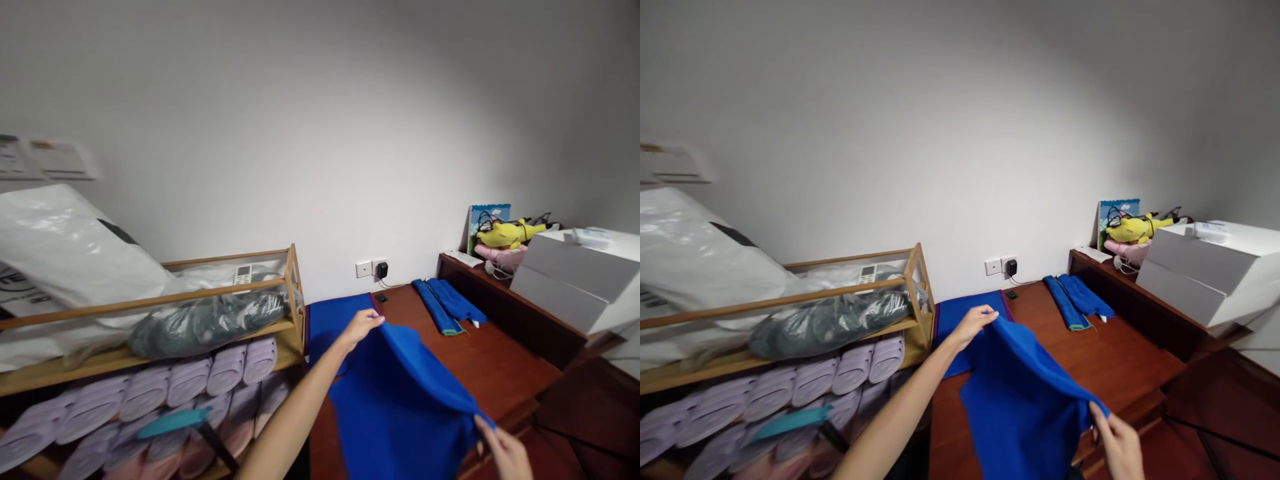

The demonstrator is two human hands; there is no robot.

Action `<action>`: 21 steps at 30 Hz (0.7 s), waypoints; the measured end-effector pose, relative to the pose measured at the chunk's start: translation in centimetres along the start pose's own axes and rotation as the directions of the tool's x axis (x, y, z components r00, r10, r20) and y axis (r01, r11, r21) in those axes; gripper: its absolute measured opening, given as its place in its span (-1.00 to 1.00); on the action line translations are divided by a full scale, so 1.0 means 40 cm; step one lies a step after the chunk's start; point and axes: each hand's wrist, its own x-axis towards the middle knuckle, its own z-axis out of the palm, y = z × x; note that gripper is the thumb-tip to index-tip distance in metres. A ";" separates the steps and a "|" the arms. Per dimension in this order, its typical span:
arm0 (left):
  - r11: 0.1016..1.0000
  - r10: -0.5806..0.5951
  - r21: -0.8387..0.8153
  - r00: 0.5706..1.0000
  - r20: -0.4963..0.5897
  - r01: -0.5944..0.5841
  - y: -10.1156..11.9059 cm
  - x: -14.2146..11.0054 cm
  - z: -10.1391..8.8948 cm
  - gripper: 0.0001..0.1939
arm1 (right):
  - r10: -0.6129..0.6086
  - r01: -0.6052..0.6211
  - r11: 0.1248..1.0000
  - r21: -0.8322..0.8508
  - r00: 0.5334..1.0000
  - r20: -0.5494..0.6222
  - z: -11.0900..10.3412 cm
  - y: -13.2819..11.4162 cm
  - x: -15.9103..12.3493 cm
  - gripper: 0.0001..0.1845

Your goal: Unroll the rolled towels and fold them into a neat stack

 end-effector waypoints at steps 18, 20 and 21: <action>0.830 0.077 -0.482 0.913 -0.400 -0.281 0.157 -0.316 -0.271 -0.58 | -0.316 0.290 0.893 0.345 0.949 0.020 0.023 -0.440 0.293 -0.62; 0.846 0.069 -0.464 0.918 -0.390 -0.261 0.144 -0.315 -0.291 -0.60 | -0.326 0.295 0.893 0.339 0.945 0.038 0.042 -0.443 0.319 -0.46; 0.854 0.062 -0.456 0.919 -0.389 -0.250 0.136 -0.313 -0.300 -0.60 | -0.333 0.298 0.898 0.323 0.941 0.058 0.050 -0.443 0.331 -0.39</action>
